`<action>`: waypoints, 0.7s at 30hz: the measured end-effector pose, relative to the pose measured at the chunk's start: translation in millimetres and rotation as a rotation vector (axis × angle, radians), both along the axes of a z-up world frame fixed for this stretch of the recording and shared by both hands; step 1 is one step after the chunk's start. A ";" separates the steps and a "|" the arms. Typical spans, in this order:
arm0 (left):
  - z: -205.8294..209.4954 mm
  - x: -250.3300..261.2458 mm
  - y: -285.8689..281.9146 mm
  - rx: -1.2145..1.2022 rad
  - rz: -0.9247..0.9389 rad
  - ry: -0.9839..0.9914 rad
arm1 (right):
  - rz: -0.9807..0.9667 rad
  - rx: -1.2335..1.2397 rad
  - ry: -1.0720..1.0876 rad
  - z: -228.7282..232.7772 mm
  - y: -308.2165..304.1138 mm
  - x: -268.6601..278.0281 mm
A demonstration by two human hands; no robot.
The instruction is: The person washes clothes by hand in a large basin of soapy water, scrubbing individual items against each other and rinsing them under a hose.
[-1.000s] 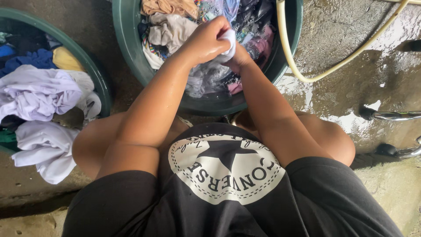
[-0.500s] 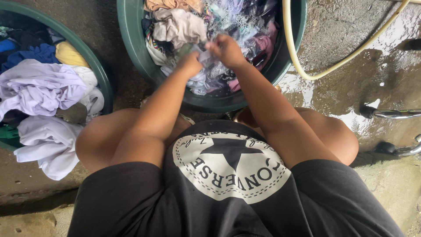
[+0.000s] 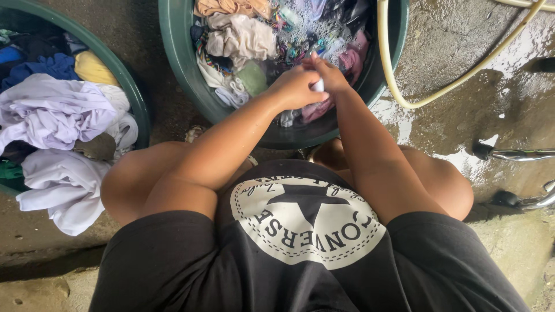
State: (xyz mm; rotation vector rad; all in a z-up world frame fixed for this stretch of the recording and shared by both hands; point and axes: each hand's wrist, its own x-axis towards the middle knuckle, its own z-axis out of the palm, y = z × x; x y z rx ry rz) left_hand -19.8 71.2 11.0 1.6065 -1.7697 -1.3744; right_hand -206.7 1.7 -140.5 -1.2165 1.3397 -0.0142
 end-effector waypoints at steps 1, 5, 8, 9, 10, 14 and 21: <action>19.8 2.2 -6.1 -0.006 0.030 0.097 | -0.129 0.099 -0.118 -2.4 -0.9 0.2; 65.9 0.9 -16.7 -0.361 0.228 0.223 | -0.515 0.398 -0.576 27.2 -1.5 7.3; 60.5 -0.1 -20.6 -0.165 0.463 0.615 | -0.587 0.549 -0.907 76.3 -7.7 23.9; 51.6 0.7 -23.5 -0.167 0.460 0.616 | -0.583 0.577 -0.999 90.1 -9.8 33.4; 40.4 2.7 -28.5 -0.022 0.691 0.937 | -0.580 0.597 -1.082 101.5 -11.2 42.2; -3.1 23.4 -35.6 0.075 1.112 0.951 | -0.594 0.412 -1.414 123.0 -21.2 71.7; 4.9 55.9 -45.4 0.517 0.941 1.726 | 0.128 -0.942 -0.554 183.5 -3.4 112.7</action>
